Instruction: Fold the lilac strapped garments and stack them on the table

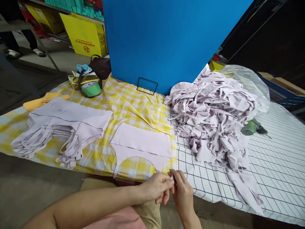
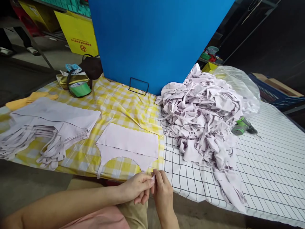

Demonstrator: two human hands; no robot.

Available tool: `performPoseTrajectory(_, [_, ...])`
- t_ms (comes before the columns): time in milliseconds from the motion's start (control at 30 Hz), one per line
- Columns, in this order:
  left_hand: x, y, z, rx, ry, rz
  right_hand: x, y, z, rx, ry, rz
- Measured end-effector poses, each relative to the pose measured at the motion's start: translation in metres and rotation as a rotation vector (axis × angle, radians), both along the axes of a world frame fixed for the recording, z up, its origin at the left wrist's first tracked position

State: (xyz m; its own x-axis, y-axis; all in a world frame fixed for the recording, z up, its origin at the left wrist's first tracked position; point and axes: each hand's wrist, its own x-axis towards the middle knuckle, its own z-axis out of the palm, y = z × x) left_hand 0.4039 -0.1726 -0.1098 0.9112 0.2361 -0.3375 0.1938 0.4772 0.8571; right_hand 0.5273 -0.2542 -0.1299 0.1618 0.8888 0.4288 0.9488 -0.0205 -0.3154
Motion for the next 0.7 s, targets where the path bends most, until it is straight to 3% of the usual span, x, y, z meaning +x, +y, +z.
performPoseTrajectory(100, [-0.001, 0.0, 0.003, -0.003, 0.026, -0.007, -0.003, 0.005, 0.001, -0.016, 0.087, -0.028])
performPoseTrajectory(167, [-0.003, 0.003, 0.006, 0.076, 0.011, -0.016, -0.004, 0.007, 0.003, -0.03, 0.205, -0.063])
performPoseTrajectory(233, [-0.006, 0.011, 0.009, 0.298, -0.021, 0.007, -0.005, 0.01, 0.007, -0.076, 0.386, -0.123])
performPoseTrajectory(333, [-0.009, 0.028, 0.01, 0.768, 0.039, 0.112, -0.004, 0.013, 0.012, -0.186, 0.731, -0.217])
performPoseTrajectory(500, [-0.013, 0.059, -0.009, 1.285, 0.219, 0.177, -0.005, 0.021, 0.014, -0.305, 1.188, -0.313])
performPoseTrajectory(600, [-0.014, 0.073, -0.02, 1.468, 0.275, 0.161, -0.006, 0.029, 0.014, -0.351, 1.24, -0.276])
performPoseTrajectory(700, [-0.014, 0.085, -0.024, 1.578, 0.303, 0.096, -0.008, 0.038, 0.012, -0.351, 1.124, -0.21])
